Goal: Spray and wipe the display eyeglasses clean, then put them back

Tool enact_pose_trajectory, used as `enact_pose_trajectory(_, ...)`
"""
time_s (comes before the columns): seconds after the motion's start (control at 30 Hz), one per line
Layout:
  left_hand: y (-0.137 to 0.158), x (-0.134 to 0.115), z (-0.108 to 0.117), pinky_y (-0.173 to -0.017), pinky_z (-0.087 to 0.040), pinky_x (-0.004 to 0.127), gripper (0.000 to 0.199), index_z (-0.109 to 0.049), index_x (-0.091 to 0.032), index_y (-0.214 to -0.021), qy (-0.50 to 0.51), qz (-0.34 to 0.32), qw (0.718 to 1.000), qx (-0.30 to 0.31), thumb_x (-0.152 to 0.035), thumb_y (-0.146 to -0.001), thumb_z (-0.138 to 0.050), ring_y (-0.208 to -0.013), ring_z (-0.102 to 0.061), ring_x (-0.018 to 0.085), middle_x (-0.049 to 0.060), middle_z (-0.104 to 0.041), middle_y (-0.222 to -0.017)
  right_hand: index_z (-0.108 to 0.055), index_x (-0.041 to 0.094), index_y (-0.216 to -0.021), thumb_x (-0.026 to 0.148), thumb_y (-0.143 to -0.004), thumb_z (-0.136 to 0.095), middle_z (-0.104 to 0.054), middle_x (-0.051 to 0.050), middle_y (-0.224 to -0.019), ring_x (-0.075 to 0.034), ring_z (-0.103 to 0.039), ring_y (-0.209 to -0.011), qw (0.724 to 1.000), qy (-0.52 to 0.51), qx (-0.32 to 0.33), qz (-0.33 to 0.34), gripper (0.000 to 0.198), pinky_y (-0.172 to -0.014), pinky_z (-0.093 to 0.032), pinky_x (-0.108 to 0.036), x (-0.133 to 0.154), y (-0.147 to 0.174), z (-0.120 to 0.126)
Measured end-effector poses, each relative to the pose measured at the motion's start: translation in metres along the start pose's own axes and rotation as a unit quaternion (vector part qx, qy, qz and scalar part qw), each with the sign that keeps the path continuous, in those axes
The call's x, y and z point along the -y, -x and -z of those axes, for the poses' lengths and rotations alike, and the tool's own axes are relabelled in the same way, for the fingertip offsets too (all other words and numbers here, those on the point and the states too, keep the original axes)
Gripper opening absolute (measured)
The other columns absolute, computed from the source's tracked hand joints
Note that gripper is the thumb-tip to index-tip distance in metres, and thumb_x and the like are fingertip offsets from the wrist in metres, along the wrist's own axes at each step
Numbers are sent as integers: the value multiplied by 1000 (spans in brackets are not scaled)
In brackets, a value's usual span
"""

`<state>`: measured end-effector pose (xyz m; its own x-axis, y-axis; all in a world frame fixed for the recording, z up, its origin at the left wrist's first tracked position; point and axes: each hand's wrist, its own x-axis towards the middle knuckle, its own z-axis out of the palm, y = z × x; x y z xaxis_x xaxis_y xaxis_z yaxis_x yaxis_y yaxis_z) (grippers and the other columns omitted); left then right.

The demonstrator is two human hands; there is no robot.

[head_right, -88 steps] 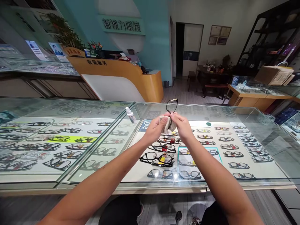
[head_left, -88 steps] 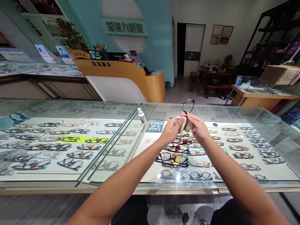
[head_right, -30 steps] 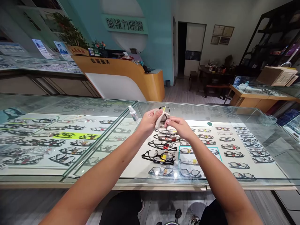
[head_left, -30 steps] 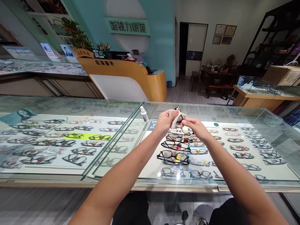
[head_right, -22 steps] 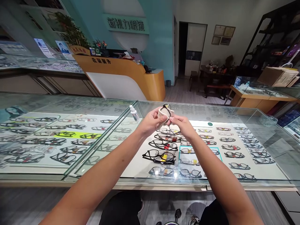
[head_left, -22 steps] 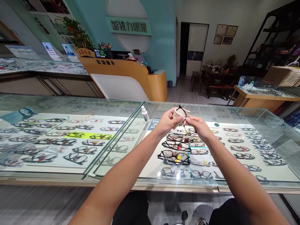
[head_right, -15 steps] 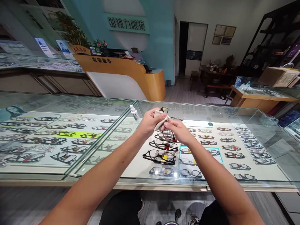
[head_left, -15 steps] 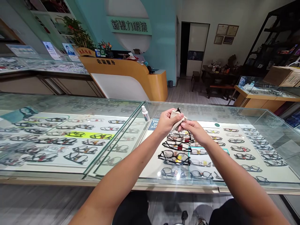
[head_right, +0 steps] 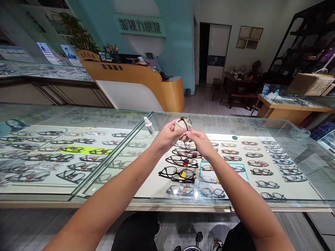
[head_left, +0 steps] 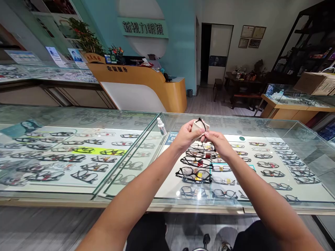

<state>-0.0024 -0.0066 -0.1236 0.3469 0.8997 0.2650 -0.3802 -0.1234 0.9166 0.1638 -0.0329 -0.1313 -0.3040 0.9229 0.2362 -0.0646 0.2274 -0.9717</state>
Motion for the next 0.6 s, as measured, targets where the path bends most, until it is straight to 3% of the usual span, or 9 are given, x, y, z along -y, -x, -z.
enact_pose_trajectory(0.13,4,1,-4,-42,-39,22,58,-60,-18,-74,-35,-21,998,-42,-66,-71,-91,-37,-49,9,-3,-58,-47,-75,21,-74,69,-87,-71,-69,-4,-87,-21,-60,-91,999,28,34,24,50,-99,-46,-39,0,4,-8)
enact_pose_trajectory(0.23,4,2,-5,-40,-32,23,64,-58,-18,-68,-50,-27,997,-53,-78,-77,-80,-34,-44,9,-2,-52,-42,-77,21,-77,70,-89,-69,-67,-4,-89,-22,-61,-94,997,42,43,42,51,-99,-45,-40,2,5,-11)
enact_pose_trajectory(0.33,-2,4,-1,-44,-37,24,68,-63,-17,-71,-49,-40,995,-83,-83,-73,-79,-43,-50,10,0,-59,-50,-76,22,-76,69,-90,-68,-64,-4,-90,-21,-59,-94,997,44,14,56,50,-100,-45,-39,1,4,-9)
enact_pose_trajectory(0.43,-12,6,12,-52,-43,25,68,-66,-17,-80,-41,-76,985,-149,-83,-68,-82,-55,-56,12,1,-66,-64,-73,22,-72,70,-86,-70,-61,-4,-95,-21,-55,-94,997,27,-38,58,50,-94,-45,-37,-1,-1,-1)
enact_pose_trajectory(0.6,-24,5,46,-62,-44,25,42,-68,-18,-84,-172,-102,938,-282,-60,-85,-77,-66,-57,14,1,-66,-73,-72,22,-72,65,-84,-73,-61,-5,-100,-20,-55,-95,994,-7,-94,52,44,-86,-46,-34,0,-7,16)
